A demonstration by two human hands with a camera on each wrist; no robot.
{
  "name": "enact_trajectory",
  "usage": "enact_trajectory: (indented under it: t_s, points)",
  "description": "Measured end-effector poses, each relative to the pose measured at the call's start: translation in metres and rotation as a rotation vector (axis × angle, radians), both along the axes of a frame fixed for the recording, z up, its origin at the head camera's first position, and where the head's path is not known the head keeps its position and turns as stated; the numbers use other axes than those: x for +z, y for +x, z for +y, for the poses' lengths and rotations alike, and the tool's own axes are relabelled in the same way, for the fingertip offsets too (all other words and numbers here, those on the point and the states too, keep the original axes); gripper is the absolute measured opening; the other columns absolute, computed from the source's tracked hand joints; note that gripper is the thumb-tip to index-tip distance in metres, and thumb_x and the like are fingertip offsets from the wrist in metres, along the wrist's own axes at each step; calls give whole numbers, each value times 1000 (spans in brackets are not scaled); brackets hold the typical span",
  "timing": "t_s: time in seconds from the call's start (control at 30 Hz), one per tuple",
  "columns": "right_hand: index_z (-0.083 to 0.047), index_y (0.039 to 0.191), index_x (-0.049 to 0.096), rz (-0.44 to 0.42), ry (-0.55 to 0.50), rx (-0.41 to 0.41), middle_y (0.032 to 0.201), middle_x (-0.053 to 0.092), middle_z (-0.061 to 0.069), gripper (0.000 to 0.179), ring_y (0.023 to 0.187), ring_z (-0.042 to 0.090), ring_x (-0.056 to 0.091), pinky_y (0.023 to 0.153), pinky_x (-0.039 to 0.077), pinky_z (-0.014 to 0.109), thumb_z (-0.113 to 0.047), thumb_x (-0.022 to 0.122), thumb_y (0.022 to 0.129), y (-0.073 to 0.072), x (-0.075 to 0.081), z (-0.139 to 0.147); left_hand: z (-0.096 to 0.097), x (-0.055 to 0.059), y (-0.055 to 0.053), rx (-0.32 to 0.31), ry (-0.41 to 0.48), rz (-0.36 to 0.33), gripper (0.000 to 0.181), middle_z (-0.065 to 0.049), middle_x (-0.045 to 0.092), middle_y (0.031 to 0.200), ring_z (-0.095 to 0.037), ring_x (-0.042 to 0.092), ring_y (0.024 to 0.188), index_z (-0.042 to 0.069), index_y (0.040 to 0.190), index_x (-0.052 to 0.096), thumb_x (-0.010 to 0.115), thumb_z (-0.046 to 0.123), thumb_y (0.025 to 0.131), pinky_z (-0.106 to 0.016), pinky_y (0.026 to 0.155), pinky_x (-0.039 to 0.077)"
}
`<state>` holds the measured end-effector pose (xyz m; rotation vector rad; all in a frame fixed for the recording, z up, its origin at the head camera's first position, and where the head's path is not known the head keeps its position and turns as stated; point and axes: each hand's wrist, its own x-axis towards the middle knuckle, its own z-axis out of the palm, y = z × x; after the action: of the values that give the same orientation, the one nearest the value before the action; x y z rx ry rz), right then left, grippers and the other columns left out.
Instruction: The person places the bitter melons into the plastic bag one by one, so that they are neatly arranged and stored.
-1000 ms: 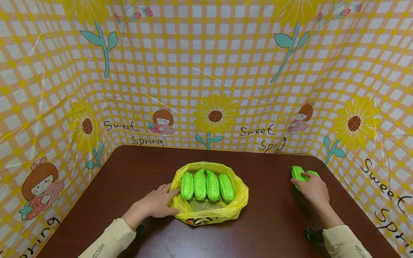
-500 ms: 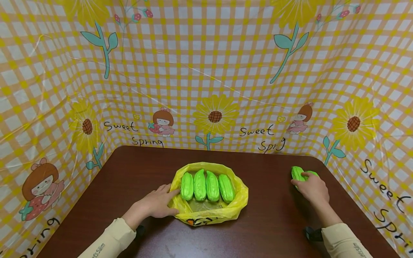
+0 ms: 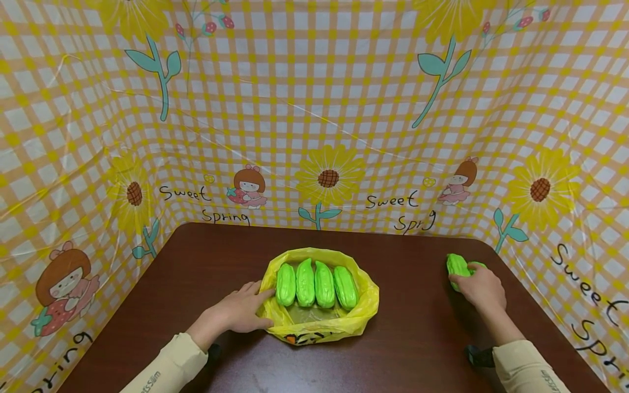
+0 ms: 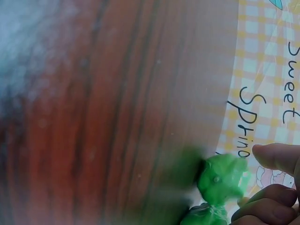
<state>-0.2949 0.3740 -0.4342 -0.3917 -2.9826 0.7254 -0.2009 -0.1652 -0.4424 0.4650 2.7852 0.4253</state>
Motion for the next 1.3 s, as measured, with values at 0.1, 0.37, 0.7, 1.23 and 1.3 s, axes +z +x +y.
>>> enact_trajectory:
  t_s: [0.1,0.37,0.7,1.23,1.3]
  points:
    - [7,148,41,-14,-2,-11,143,41,40,80,113,59,50,75,48,58,-45,65,92,1,0,1,0,0,0,2,2,1,76,-19,27,163,-40,27,150,16,155,42,69,50,92,-62,114,31]
    - [9,145,42,-46,6,-8,135,46,41,79,104,56,56,67,49,52,-45,64,92,3,2,1,0,0,0,0,2,1,76,-19,27,163,-40,27,150,16,155,42,68,50,92,-62,114,30]
    - [10,132,54,-56,21,21,117,58,37,74,88,47,61,58,47,44,-50,66,90,4,1,4,-1,-1,-1,0,-2,0,77,-19,26,163,-39,27,150,17,155,41,68,51,92,-61,114,30]
    - [10,124,61,-54,37,49,109,63,33,65,85,44,62,59,48,44,-46,65,90,4,3,1,0,-2,-2,7,5,-15,77,-20,25,164,-40,25,151,18,156,40,67,53,92,-62,115,29]
    - [10,126,60,-52,39,50,113,62,35,67,87,45,63,60,49,45,-46,65,90,4,1,2,0,-2,-2,6,7,-18,77,-20,25,164,-40,25,151,18,156,40,67,53,93,-62,115,29]
